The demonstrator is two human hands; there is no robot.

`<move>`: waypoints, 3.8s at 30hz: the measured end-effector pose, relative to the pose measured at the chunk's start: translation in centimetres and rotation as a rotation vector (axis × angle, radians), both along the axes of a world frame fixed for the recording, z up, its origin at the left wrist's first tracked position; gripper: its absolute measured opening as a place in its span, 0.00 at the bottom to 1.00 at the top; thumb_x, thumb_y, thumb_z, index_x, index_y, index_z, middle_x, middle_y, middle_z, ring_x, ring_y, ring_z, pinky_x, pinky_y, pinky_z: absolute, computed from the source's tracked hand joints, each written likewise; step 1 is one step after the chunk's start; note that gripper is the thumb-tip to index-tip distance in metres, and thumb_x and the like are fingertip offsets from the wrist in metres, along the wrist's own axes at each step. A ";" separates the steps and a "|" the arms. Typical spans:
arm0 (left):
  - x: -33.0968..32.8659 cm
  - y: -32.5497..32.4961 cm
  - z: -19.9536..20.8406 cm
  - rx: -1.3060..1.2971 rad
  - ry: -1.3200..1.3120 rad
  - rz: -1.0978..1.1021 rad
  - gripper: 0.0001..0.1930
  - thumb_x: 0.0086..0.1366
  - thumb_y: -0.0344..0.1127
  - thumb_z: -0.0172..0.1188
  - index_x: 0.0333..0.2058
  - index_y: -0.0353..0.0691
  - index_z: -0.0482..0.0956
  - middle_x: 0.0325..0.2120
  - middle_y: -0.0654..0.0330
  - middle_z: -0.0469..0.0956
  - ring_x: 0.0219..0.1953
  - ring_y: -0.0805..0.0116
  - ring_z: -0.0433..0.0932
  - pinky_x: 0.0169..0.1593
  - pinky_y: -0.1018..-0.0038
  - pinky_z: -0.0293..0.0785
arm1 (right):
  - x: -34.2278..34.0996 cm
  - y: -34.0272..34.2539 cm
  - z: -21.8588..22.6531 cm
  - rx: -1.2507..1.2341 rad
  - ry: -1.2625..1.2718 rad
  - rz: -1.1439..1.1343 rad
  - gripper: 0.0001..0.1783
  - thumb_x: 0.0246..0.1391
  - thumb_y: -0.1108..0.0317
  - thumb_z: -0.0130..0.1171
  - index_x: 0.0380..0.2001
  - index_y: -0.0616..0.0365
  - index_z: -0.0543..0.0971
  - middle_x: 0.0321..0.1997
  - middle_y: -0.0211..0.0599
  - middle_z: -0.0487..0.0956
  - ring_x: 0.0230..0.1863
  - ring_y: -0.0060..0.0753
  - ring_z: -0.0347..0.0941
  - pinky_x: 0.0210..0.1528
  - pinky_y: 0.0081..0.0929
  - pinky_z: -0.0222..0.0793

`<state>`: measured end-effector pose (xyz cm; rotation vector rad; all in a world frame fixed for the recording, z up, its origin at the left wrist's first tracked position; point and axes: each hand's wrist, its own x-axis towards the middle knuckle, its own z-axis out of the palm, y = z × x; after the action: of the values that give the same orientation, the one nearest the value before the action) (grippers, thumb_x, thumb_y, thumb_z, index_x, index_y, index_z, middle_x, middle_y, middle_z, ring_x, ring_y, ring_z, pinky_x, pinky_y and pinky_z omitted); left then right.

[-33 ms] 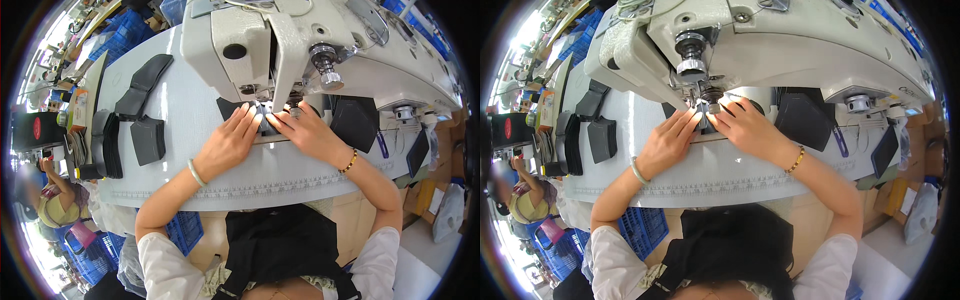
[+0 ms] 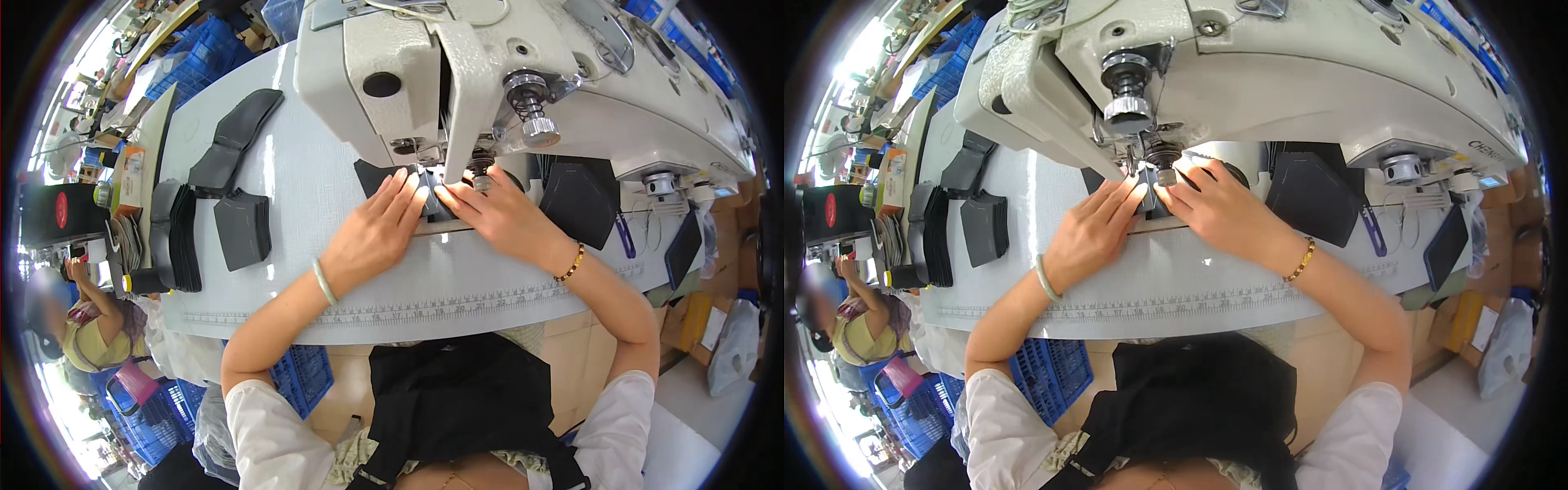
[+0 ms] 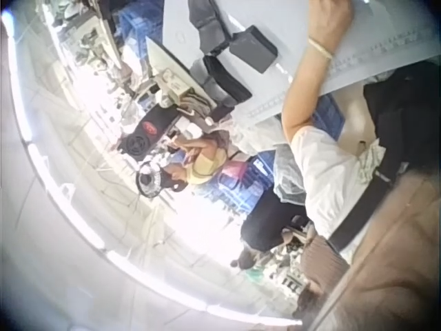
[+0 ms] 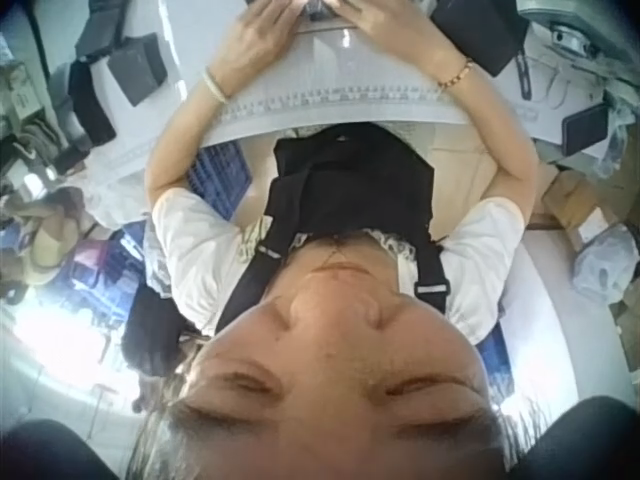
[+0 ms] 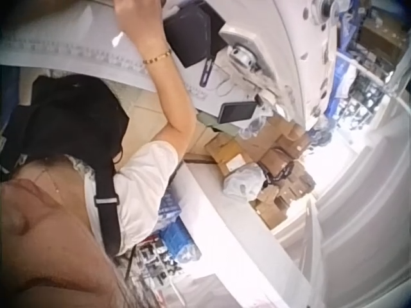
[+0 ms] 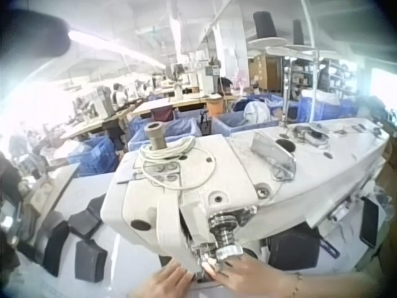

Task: Sewing together cut pieces of shoe components using an industrial sewing machine.

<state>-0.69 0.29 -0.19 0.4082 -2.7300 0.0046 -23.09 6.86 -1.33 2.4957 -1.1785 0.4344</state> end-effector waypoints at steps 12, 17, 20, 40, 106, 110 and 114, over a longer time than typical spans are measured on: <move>0.2 0.0 -0.2 0.013 -0.023 0.007 0.19 0.53 0.28 0.56 0.44 0.25 0.71 0.44 0.45 0.71 0.52 0.51 0.71 0.56 0.64 0.71 | 0.1 -0.1 -0.1 -0.040 0.019 0.045 0.20 0.45 0.70 0.55 0.45 0.62 0.77 0.32 0.29 0.72 0.44 0.34 0.67 0.49 0.33 0.65; 0.1 0.1 -0.1 0.055 -0.014 0.039 0.18 0.52 0.27 0.56 0.43 0.26 0.72 0.43 0.48 0.71 0.51 0.51 0.71 0.55 0.65 0.72 | -0.1 -0.4 -0.1 -0.024 -0.001 0.050 0.20 0.45 0.70 0.55 0.45 0.61 0.76 0.34 0.31 0.71 0.46 0.35 0.67 0.52 0.34 0.65; -0.1 -0.3 0.1 0.079 -0.008 0.055 0.16 0.51 0.26 0.56 0.40 0.27 0.73 0.41 0.50 0.70 0.51 0.52 0.71 0.54 0.66 0.73 | -0.2 -0.6 0.1 -0.025 0.021 0.029 0.19 0.46 0.70 0.55 0.45 0.60 0.77 0.36 0.32 0.71 0.47 0.35 0.67 0.54 0.34 0.65; 0.5 0.8 -0.2 0.130 0.048 0.222 0.26 0.49 0.18 0.56 0.50 0.41 0.75 0.49 0.57 0.76 0.53 0.57 0.74 0.57 0.55 0.68 | 0.0 -0.5 -0.3 -0.027 -0.061 0.115 0.21 0.44 0.72 0.56 0.45 0.66 0.75 0.39 0.34 0.73 0.44 0.32 0.68 0.51 0.30 0.65; 1.0 -3.3 -0.4 -0.042 0.086 0.022 0.18 0.45 0.25 0.60 0.39 0.45 0.83 0.38 0.64 0.79 0.45 0.61 0.78 0.43 0.67 0.77 | -0.7 -1.4 -0.9 0.007 -0.158 0.030 0.10 0.46 0.73 0.55 0.34 0.62 0.77 0.42 0.36 0.70 0.48 0.35 0.65 0.56 0.34 0.62; 1.1 -3.1 -0.2 -0.017 0.106 0.026 0.18 0.46 0.26 0.59 0.38 0.46 0.83 0.37 0.65 0.79 0.40 0.61 0.78 0.42 0.67 0.77 | -0.7 -1.3 -0.1 0.099 -0.227 0.056 0.09 0.45 0.73 0.55 0.33 0.61 0.77 0.39 0.35 0.69 0.48 0.34 0.64 0.51 0.31 0.63; 1.3 -3.3 -0.1 -0.022 0.037 0.036 0.16 0.49 0.31 0.60 0.40 0.46 0.81 0.39 0.65 0.77 0.45 0.68 0.77 0.50 0.68 0.73 | -0.7 -1.4 -0.4 0.043 -0.208 0.066 0.08 0.43 0.74 0.56 0.30 0.60 0.78 0.36 0.33 0.67 0.46 0.33 0.63 0.49 0.31 0.63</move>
<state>0.59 -3.00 -0.33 0.4466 -2.6831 0.0359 -23.77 5.44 -1.70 2.5813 -1.1946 0.7077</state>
